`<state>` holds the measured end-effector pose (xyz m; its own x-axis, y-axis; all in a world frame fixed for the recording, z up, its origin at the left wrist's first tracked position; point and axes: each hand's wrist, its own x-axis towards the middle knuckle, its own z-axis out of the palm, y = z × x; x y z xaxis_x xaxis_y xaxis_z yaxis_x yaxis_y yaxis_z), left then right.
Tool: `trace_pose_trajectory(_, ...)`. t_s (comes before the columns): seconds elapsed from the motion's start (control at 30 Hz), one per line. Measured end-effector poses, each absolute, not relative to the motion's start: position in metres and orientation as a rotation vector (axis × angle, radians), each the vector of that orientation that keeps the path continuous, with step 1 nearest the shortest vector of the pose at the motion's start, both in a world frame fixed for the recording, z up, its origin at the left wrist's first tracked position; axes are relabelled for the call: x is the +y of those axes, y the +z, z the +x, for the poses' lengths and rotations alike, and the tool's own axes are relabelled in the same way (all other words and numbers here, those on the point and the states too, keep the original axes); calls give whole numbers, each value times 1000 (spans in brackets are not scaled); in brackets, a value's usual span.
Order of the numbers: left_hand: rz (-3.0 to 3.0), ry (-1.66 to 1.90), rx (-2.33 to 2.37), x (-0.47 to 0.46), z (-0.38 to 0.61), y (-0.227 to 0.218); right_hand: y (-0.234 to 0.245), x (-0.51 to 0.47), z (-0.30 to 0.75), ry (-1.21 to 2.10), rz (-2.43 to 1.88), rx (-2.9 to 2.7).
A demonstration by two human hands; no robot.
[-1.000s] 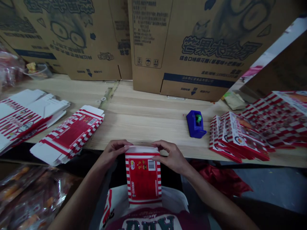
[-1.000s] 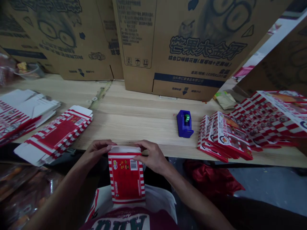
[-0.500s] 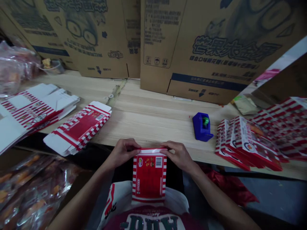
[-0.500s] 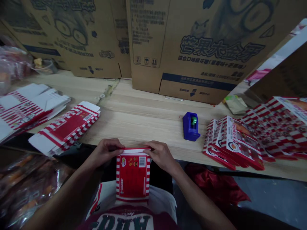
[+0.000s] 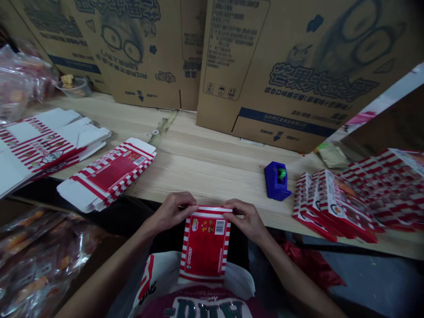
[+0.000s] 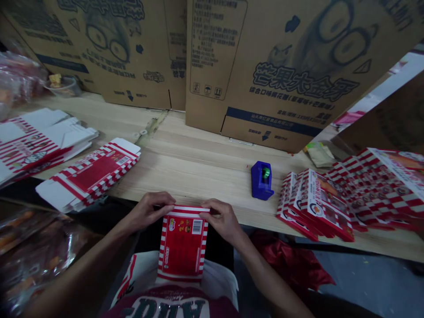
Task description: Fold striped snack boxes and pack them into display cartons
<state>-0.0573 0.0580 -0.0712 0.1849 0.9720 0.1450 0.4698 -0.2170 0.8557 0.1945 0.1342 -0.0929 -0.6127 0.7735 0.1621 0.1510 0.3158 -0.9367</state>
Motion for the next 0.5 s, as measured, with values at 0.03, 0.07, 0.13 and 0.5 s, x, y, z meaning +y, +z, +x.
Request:
trace_pose_trajectory(0.03, 1812, 978, 1337, 55, -57, -76, -98, 128, 195, 1220, -810, -1968)
trace_pose_trajectory(0.07, 1817, 1018, 1328, 52, -56, -82, -102, 121, 195, 1137, -812, -1953)
trace_pose_trajectory(0.13, 1766, 1132, 1367, 47, -52, -96, -107, 107, 192, 1036, -841, -1905)
trace_pose_trajectory(0.5, 653, 1237, 1260, 55, -19, -136, -117, 211, 309, 564, -1446, -1169)
